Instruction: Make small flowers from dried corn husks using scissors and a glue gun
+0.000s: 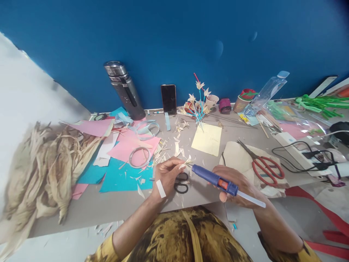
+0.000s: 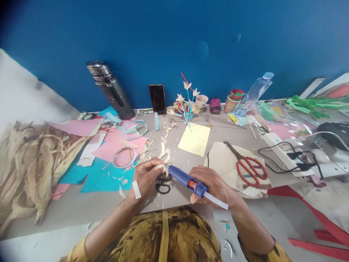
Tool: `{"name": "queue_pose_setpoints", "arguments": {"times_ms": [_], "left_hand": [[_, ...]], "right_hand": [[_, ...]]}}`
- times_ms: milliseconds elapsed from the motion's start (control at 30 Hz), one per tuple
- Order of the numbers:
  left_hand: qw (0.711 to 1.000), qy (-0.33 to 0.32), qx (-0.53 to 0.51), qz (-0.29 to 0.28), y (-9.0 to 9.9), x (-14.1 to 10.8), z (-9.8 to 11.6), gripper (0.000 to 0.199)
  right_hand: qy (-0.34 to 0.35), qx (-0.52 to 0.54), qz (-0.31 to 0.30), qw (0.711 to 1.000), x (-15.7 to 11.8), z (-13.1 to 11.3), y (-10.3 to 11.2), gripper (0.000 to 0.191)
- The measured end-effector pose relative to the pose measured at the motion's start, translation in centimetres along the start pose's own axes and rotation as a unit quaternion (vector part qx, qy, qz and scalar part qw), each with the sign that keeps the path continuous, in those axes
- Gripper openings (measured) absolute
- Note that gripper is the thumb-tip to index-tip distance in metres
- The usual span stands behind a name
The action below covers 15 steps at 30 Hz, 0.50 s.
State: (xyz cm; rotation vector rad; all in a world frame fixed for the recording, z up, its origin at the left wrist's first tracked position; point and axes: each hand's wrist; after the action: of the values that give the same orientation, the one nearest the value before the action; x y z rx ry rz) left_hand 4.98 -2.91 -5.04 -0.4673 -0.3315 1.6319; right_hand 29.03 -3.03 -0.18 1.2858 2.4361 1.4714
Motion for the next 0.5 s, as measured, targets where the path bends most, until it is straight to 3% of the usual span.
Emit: {"name": "queue_pose_setpoints", "arguments": {"times_ms": [300,500], "left_hand": [[1.0,0.013,-0.01,-0.01,-0.08,-0.11,0.28,0.007],[1.0,0.0,-0.007,-0.024,-0.13,-0.2,0.6,0.007]], "right_hand": [[0.009,-0.028,0.006,1.0,0.08,-0.1,-0.11,0.051],[-0.022,-0.025,-0.001,0.999,-0.18,-0.02,-0.19,0.053]]}}
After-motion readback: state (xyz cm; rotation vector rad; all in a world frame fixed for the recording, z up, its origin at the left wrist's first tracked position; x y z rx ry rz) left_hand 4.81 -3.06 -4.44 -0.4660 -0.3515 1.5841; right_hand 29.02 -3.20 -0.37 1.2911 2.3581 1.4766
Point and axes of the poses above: each hand's wrist, its own x-axis towards the middle knuckle, its own y-axis out of the back of the hand, z = x × y, and after that the axes turned 11 degrees about -x, right-handed
